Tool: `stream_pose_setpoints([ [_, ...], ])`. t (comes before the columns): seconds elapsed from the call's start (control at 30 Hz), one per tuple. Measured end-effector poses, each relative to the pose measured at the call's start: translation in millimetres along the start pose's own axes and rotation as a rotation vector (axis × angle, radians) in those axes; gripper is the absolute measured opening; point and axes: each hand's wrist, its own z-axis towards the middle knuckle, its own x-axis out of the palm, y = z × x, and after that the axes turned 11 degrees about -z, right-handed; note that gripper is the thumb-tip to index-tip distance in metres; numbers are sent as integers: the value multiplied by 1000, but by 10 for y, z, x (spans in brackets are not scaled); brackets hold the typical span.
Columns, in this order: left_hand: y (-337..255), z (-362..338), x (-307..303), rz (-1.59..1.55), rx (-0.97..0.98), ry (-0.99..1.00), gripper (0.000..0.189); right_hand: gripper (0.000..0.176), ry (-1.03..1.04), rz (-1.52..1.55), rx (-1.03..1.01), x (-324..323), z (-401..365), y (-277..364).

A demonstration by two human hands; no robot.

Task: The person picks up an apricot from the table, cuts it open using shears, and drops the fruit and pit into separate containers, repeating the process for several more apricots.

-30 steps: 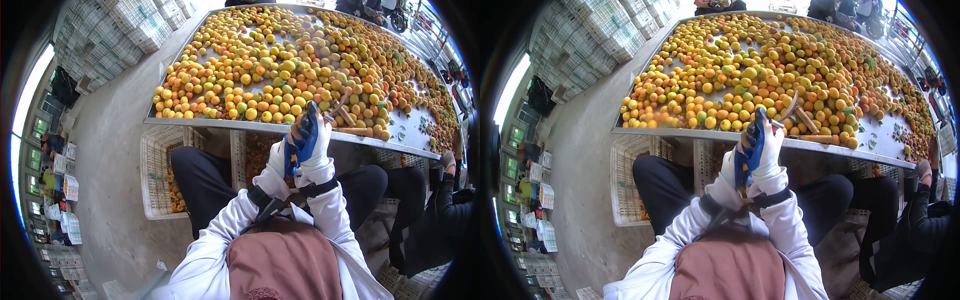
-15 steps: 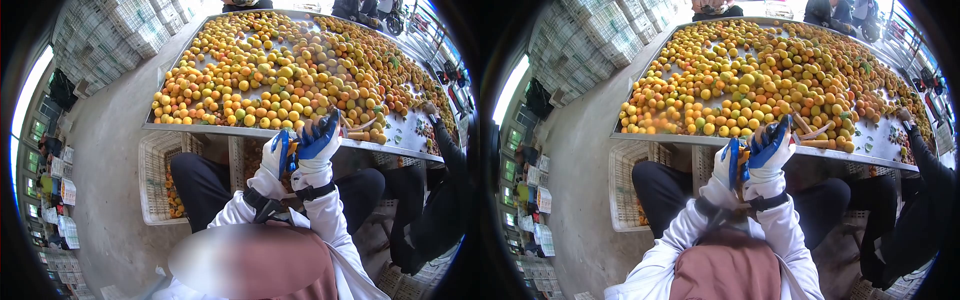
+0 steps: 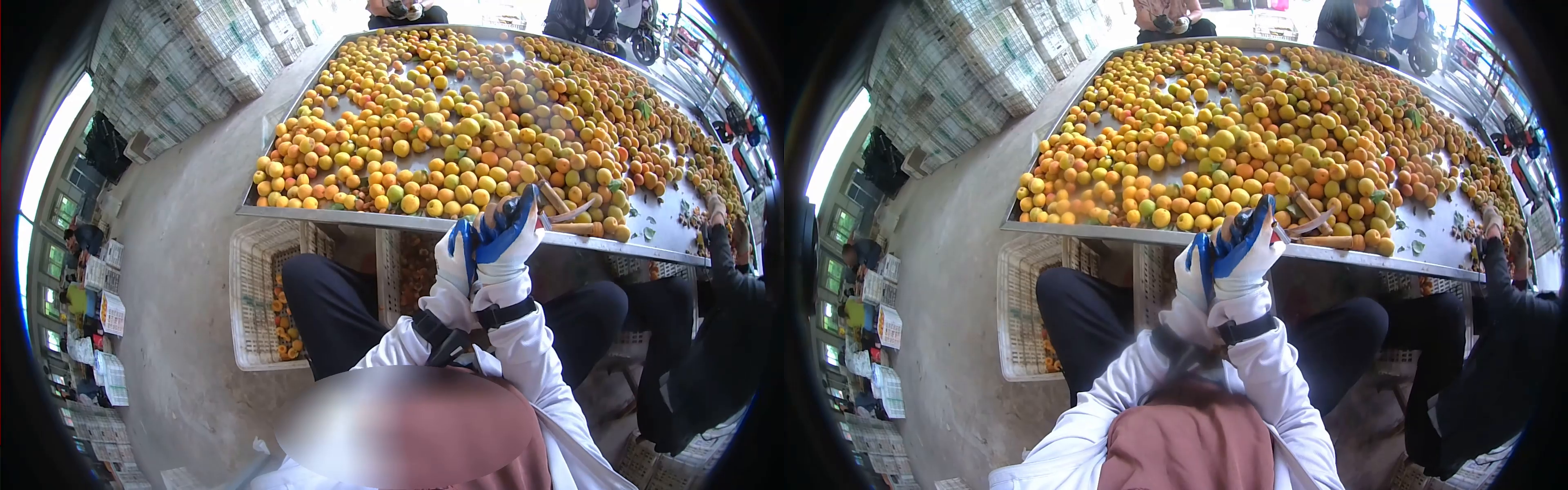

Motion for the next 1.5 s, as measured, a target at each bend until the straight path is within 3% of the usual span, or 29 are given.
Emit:
stream_pose_setpoints([
  [0.13,-59,-42,74,-77,-30,-4,41,40,4,24,32,-19,5,83],
  [0.27,-257,-142,190,-183,-196,-42,39,38,47,37,21,-78,-36,146],
  [0.37,-283,-175,239,-231,-230,-95,37,36,151,100,39,-173,-47,155],
  [0.53,-148,-108,120,-363,-351,52,35,37,131,120,49,-244,-96,155],
  [0.63,-129,-113,111,-412,-363,43,36,38,455,124,-26,-403,-53,139],
  [0.67,-114,-99,114,-423,-358,47,37,38,459,126,-24,-380,-88,166],
  [0.73,-95,1,87,-274,-267,-65,40,40,408,93,-8,-346,-183,260],
  [0.8,-303,147,-34,-372,-449,-176,45,42,488,46,-3,-421,-217,333],
  [0.83,-344,201,-10,-343,-414,-292,50,40,407,27,19,-433,-251,329],
  [0.87,-465,175,-42,-305,-401,-203,49,37,324,9,41,-431,-278,321],
  [0.93,-449,152,-56,-145,-341,-188,45,26,76,-518,48,-447,-272,271],
  [0.97,-422,130,-75,-142,-343,-186,45,15,106,-602,216,-475,-327,313],
  [1.0,-378,104,-93,-24,-241,-129,41,18,60,-1003,56,-418,-343,237],
  [1.07,-341,81,-63,87,-142,-63,38,23,166,-1194,-167,-409,-427,60],
  [1.13,-383,55,-43,381,148,94,33,23,154,-1174,-76,-425,-456,-15],
  [1.2,-542,-1,-25,466,74,99,29,23,179,-1231,-55,-411,-444,48],
  [1.27,-519,21,-78,683,229,147,25,22,179,-1127,-41,-400,-450,0],
  [1.43,-657,-18,-109,690,182,208,21,19,120,-879,148,-415,-454,-122],
  [1.5,-710,-33,-110,862,311,244,20,19,103,-905,176,-466,-454,-188],
])
